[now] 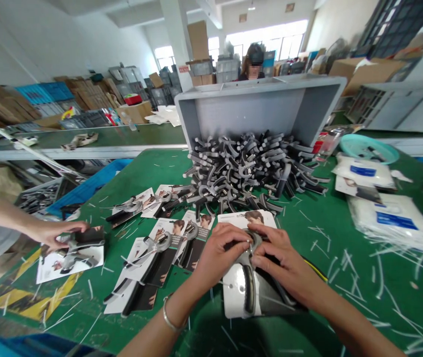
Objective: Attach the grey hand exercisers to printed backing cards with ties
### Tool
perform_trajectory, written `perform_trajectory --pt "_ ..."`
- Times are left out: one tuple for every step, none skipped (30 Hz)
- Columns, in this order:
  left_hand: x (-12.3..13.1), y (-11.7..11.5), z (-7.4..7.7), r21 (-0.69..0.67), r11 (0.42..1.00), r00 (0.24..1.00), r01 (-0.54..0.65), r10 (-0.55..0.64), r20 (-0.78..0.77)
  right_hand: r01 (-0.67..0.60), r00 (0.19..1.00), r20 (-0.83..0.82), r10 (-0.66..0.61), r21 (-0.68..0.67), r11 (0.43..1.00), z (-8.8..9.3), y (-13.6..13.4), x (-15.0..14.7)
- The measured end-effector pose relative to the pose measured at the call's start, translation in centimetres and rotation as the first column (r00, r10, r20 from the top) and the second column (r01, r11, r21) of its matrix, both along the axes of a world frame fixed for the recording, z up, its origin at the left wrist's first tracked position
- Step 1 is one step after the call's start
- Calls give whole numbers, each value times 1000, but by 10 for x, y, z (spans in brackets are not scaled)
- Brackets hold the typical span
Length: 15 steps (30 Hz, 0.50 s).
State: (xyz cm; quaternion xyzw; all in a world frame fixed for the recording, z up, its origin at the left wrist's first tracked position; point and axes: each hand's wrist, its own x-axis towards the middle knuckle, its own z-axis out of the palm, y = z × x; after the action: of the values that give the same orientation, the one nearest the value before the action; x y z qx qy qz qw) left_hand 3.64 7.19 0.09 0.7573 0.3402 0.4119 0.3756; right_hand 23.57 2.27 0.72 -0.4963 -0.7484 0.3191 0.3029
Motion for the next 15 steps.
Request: perform_trajectory --pt "0 0 0 0 1000 1000 2 -2 -2 2 1000 -3 -2 -1 1000 0 0 0" --pt "0 0 0 0 1000 1000 4 -4 -6 6 1000 -7 -6 -2 1000 0 1 0" --pt "0 0 -1 1 1000 1000 4 -4 -10 9 1000 -9 -9 -3 1000 0 1 0" --pt "0 1 -1 2 1000 1000 4 -4 -15 11 1000 -10 -11 -6 1000 0 1 -1" --pt "0 1 -1 4 1000 1000 4 -4 -20 11 1000 -11 -11 -9 1000 0 2 -1" --pt "0 1 -1 7 1000 1000 4 -4 -24 12 1000 -10 -12 -12 1000 0 2 -1" --pt "0 1 -1 11 1000 1000 5 -4 -27 14 1000 -8 -14 -15 1000 0 2 -1" --pt "0 1 -1 17 1000 1000 4 -3 -29 18 1000 -7 -18 -16 1000 0 2 -1" --pt "0 0 -1 25 1000 1000 5 -4 -31 23 1000 -7 -23 -15 1000 0 2 -1" --pt "0 -1 -1 32 999 999 8 -7 -34 28 1000 -9 -28 -14 1000 1 1 -2" --pt "0 -1 -1 43 999 999 17 -15 -34 33 999 -12 -34 -12 999 1 1 -2" --pt "-1 -2 -1 55 998 999 36 -34 -32 39 999 -17 -39 -11 999 1 1 -3" --pt "-2 -3 -1 64 996 998 65 -63 -31 47 999 -23 -47 -10 999 2 1 -4" --pt "-3 -3 0 61 993 995 97 -96 -29 58 998 -29 -58 -9 998 2 2 -5" --pt "-5 -3 1 44 991 992 126 -125 -25 70 997 -35 -70 -6 998 2 2 -6"
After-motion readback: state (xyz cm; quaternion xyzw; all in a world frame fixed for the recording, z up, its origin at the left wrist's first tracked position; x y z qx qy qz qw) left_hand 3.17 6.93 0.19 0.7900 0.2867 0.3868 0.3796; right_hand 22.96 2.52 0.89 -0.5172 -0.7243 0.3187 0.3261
